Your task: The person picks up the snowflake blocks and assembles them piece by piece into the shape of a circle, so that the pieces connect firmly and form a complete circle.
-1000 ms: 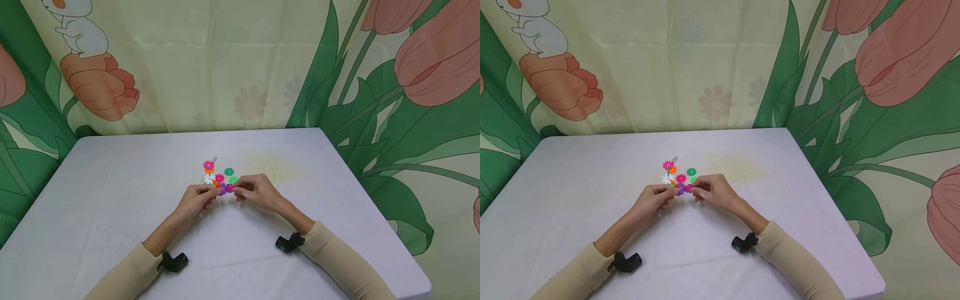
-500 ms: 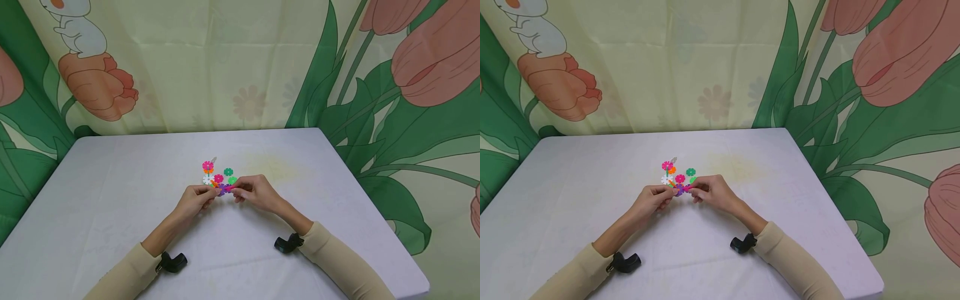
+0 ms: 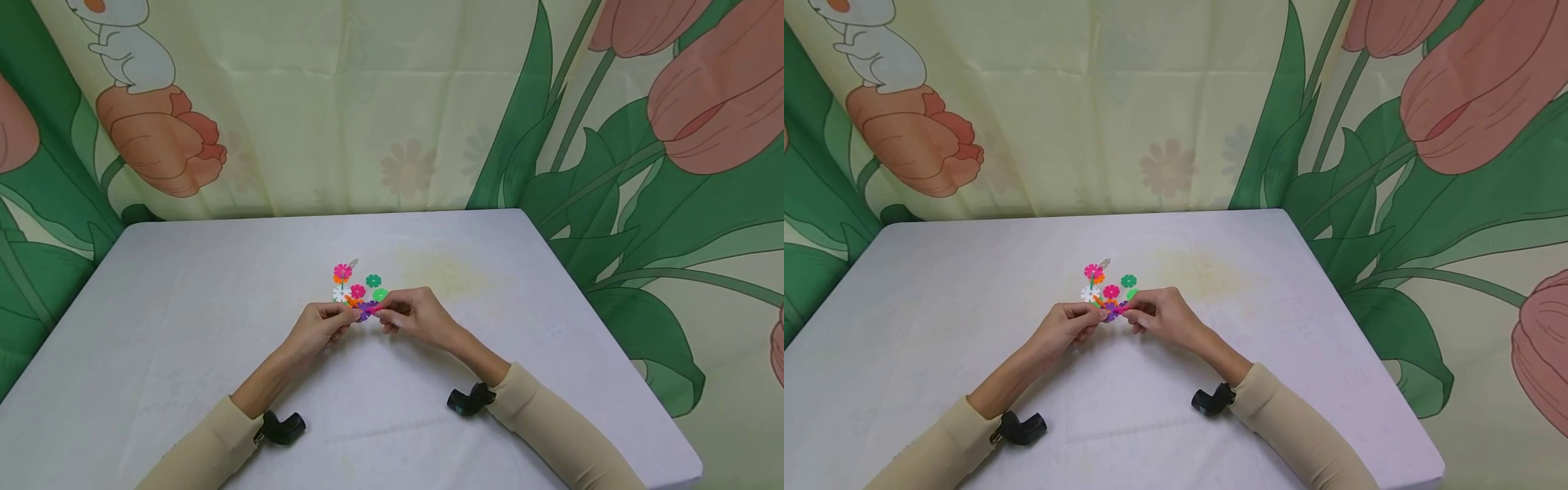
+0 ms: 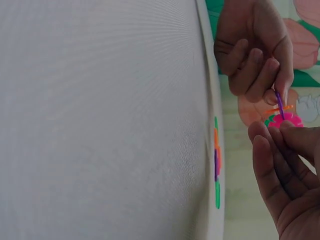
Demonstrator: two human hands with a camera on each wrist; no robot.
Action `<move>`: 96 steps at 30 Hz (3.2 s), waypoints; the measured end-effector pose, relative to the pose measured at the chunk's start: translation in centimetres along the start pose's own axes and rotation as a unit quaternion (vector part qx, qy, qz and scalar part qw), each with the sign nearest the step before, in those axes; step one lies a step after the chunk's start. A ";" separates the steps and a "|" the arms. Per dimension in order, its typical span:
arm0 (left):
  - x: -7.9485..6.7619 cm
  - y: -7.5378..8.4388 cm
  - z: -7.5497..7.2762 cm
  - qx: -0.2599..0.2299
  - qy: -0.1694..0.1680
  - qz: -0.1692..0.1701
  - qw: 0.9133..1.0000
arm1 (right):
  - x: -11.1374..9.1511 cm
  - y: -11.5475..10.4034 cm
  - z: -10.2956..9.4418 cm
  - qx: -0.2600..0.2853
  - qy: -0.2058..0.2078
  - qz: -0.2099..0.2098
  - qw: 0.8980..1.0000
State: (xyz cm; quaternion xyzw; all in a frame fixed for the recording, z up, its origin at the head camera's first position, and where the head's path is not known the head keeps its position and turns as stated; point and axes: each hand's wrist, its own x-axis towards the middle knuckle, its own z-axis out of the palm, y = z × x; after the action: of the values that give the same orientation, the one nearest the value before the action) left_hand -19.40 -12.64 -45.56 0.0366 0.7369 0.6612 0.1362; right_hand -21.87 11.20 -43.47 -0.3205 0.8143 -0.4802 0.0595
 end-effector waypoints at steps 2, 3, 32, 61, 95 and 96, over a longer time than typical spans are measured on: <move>0.0 0.0 0.0 0.001 -0.003 0.000 1.000 | 0.0 0.0 0.0 -0.007 0.005 -0.002 1.000; 0.0 -0.1 0.0 0.000 -0.003 -0.001 1.000 | 0.0 0.0 0.0 -0.012 0.009 -0.004 1.000; 0.2 0.1 -0.4 -0.004 0.026 -0.024 0.999 | 1.3 1.6 -0.8 -0.105 0.028 0.084 0.991; 0.3 0.3 -0.3 -0.004 0.028 -0.019 0.999 | 2.9 4.4 -0.9 -0.141 0.052 0.153 0.977; 0.2 0.3 -0.7 -0.017 0.021 -0.013 1.000 | 1.1 1.5 -3.0 0.141 -0.080 0.194 0.968; 0.2 0.3 -0.7 -0.017 0.021 -0.012 1.000 | 1.1 1.4 -3.0 0.145 -0.081 0.196 0.966</move>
State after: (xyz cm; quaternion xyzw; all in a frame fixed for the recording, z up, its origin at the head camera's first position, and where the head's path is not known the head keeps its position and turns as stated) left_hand -19.77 -13.21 -45.20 0.0116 0.7283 0.6729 0.1289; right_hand -24.60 13.24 -42.80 -0.1808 0.7754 -0.5443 0.2643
